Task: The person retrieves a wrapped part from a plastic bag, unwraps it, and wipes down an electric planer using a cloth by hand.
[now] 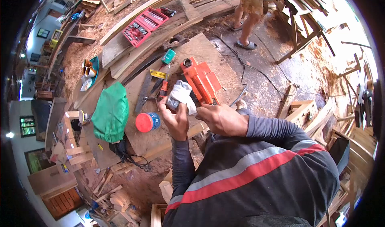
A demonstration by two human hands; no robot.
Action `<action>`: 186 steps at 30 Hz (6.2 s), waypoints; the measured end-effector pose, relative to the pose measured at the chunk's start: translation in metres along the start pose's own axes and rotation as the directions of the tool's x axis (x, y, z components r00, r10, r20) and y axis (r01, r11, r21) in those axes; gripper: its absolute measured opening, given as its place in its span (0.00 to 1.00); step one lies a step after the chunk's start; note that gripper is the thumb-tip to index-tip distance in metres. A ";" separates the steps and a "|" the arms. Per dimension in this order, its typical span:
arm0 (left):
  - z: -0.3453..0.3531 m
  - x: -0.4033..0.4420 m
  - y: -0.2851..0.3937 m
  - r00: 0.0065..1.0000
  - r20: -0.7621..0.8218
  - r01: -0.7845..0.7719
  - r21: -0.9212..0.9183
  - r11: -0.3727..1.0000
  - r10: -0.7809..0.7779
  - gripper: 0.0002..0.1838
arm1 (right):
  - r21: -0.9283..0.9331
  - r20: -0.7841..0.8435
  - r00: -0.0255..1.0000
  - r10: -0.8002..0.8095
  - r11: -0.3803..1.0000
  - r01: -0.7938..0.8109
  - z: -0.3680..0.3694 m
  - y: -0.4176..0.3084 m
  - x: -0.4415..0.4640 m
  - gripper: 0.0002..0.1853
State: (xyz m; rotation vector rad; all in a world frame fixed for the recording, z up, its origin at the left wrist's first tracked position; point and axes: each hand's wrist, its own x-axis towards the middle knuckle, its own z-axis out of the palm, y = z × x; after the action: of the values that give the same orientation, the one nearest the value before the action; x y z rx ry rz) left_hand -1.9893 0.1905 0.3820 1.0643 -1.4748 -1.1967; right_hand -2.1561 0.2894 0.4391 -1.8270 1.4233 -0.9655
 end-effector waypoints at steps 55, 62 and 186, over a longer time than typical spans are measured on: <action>0.160 -0.041 -0.006 0.652 0.719 0.401 -0.058 0.914 -0.240 0.15 | 0.107 -0.034 0.888 0.458 0.885 -0.453 -0.089 0.031 -0.099 0.10; 0.194 -0.043 0.003 0.401 0.914 0.264 -0.062 0.962 -0.052 0.12 | 0.849 -0.040 0.558 0.829 0.322 -0.418 -0.108 0.081 -0.153 0.16; 0.108 0.024 0.009 0.800 0.509 0.544 -0.394 0.740 -0.317 0.20 | 0.287 -0.019 0.946 0.323 0.908 -0.304 -0.076 0.097 -0.015 0.12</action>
State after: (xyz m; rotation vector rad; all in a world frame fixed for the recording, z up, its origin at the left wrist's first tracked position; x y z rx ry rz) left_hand -2.1005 0.1886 0.3836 0.8191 -1.0833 -2.1413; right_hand -2.2722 0.2790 0.3974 -1.3220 1.4789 -1.0079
